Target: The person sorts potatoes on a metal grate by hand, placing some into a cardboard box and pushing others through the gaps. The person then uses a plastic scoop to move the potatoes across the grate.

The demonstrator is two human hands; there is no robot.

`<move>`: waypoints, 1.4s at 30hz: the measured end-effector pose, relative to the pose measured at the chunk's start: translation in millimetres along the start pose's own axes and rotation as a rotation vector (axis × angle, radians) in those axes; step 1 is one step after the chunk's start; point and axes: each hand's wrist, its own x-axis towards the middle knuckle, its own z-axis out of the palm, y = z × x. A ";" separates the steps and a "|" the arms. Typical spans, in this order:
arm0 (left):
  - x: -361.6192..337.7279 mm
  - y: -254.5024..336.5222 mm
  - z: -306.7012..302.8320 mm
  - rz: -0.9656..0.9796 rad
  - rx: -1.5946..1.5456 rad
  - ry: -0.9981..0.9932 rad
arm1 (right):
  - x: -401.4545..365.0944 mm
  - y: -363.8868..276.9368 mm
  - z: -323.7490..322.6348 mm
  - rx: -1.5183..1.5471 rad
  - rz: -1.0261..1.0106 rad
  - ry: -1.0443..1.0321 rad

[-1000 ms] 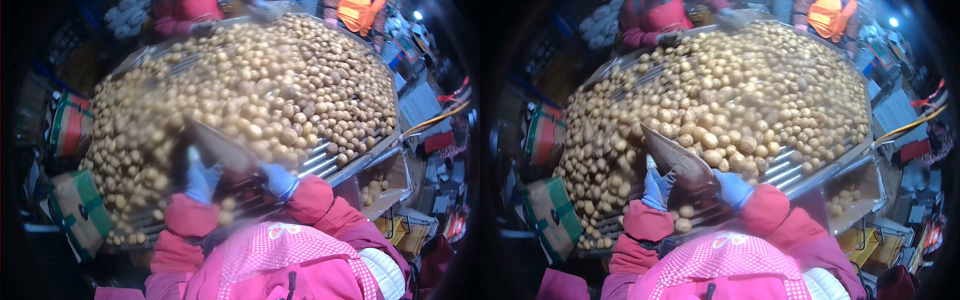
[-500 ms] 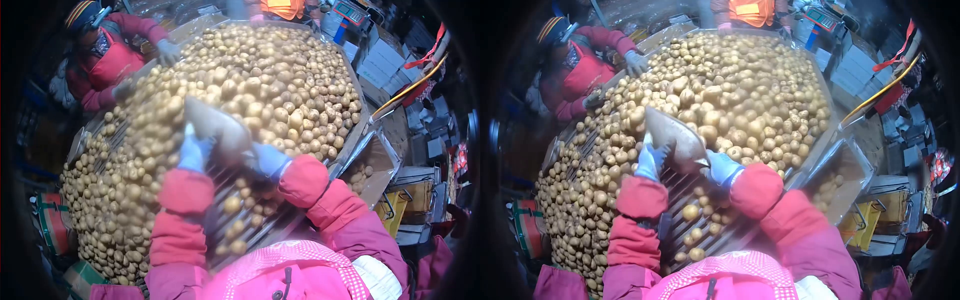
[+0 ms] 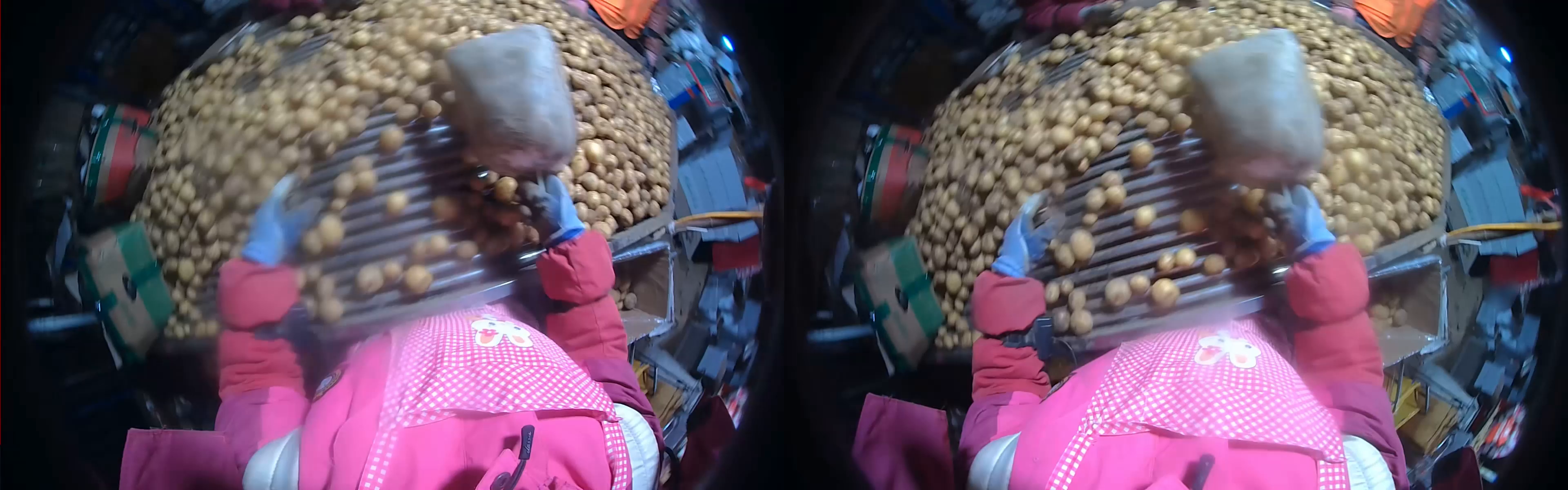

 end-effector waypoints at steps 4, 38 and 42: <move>-119.1 -52.0 -30.6 -0.344 -0.194 0.289 | -42.8 -13.3 29.8 0.605 0.556 0.262; -246.1 -211.9 -235.1 -1.069 0.580 0.787 | -7.7 4.7 142.6 0.258 0.014 -0.048; -175.0 -263.9 -245.0 -0.949 0.493 0.856 | -17.3 -9.0 148.2 0.383 0.163 0.034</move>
